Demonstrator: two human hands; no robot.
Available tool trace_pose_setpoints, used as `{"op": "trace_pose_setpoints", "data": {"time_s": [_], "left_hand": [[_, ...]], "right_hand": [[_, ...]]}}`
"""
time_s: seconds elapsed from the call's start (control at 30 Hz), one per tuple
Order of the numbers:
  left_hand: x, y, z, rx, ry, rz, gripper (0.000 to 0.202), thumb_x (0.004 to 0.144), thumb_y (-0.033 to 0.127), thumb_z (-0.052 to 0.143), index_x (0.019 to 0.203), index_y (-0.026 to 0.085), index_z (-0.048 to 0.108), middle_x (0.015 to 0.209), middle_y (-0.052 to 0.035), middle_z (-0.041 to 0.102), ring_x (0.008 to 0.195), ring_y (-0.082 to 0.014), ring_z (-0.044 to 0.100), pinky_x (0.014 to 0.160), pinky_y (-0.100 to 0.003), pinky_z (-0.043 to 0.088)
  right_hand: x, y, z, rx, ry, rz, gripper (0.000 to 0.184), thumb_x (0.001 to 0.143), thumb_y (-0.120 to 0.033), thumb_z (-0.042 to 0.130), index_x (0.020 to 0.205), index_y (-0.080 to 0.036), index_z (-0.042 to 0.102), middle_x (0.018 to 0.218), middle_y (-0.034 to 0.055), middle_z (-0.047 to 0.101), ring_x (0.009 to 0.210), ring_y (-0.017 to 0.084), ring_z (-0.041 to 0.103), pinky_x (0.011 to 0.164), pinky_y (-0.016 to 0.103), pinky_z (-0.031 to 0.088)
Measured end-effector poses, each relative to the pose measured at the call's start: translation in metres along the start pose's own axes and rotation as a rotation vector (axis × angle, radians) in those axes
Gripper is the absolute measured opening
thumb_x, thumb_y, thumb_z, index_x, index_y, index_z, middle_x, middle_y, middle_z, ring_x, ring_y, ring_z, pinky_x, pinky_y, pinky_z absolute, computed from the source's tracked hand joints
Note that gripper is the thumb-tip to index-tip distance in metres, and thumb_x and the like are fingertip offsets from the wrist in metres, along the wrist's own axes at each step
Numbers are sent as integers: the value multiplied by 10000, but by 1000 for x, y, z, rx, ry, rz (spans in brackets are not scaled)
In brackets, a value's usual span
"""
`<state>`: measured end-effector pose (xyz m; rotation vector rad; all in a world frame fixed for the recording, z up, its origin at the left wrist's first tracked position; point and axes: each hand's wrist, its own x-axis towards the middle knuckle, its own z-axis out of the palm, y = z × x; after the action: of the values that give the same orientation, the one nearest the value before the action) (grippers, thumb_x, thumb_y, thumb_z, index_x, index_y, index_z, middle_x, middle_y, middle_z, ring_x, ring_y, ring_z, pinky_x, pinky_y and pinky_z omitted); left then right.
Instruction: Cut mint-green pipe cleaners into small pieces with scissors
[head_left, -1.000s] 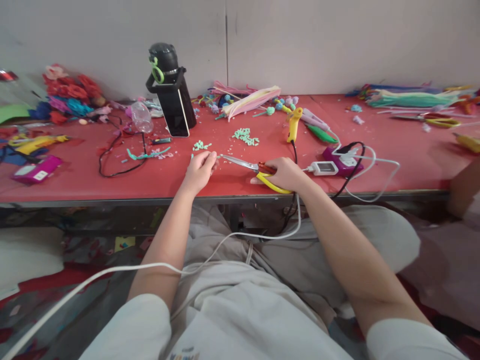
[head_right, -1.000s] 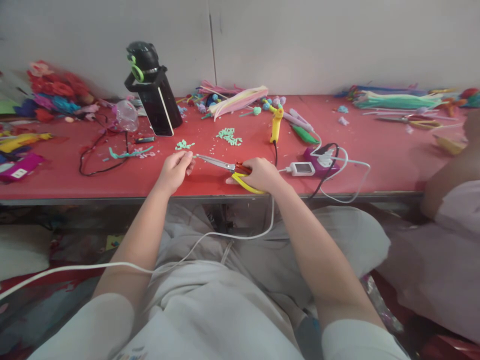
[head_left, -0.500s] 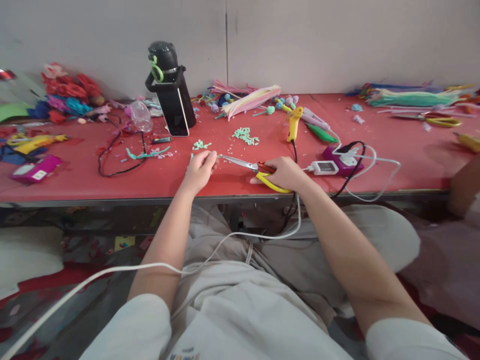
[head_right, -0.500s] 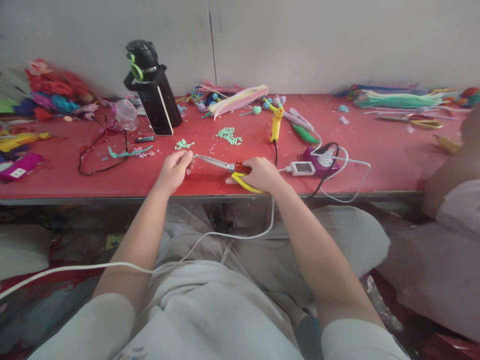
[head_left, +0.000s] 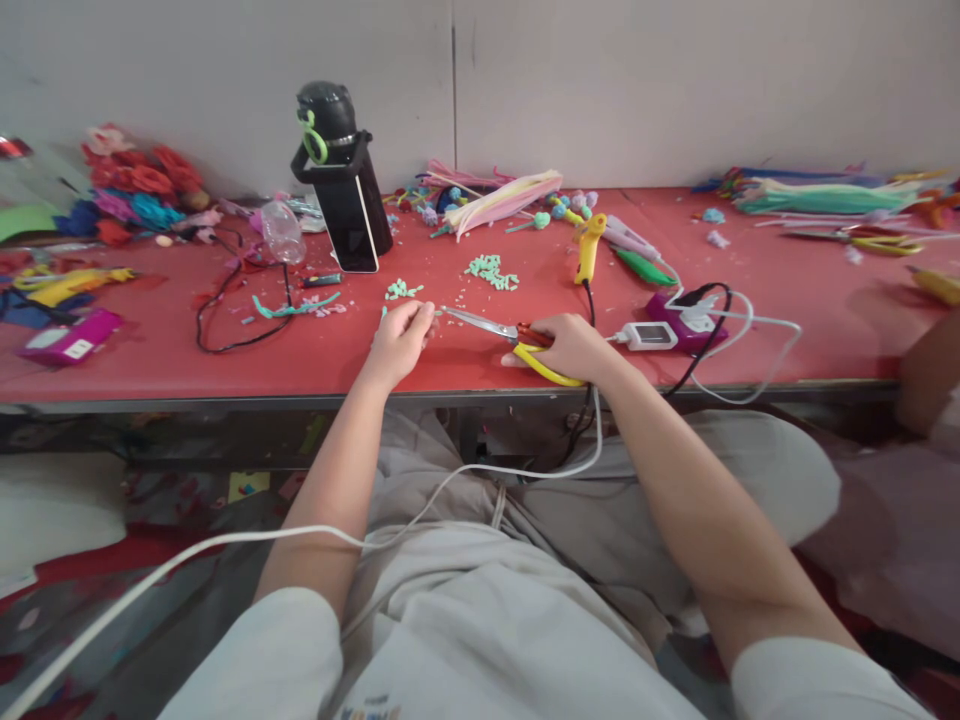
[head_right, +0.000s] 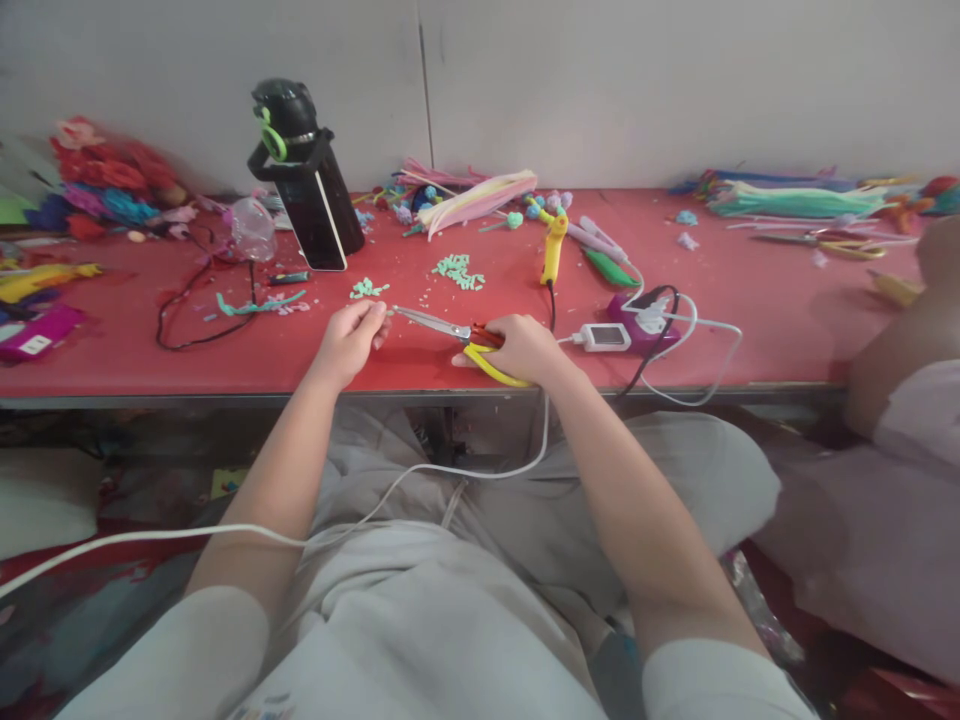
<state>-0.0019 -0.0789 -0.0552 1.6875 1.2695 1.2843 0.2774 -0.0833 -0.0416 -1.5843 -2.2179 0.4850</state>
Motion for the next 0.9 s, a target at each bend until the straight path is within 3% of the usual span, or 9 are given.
{"op": "trace_pose_setpoints", "data": {"time_s": [0.9], "left_hand": [[0, 3, 1, -12, 5, 0, 352, 997, 447, 594, 748, 198, 590, 692, -12, 593, 578, -111, 518, 590, -252, 447]], "right_hand": [[3, 0, 1, 7, 2, 17, 759, 615, -955, 649, 611, -221, 454, 613, 1, 454, 621, 149, 386, 592, 336, 254]]}}
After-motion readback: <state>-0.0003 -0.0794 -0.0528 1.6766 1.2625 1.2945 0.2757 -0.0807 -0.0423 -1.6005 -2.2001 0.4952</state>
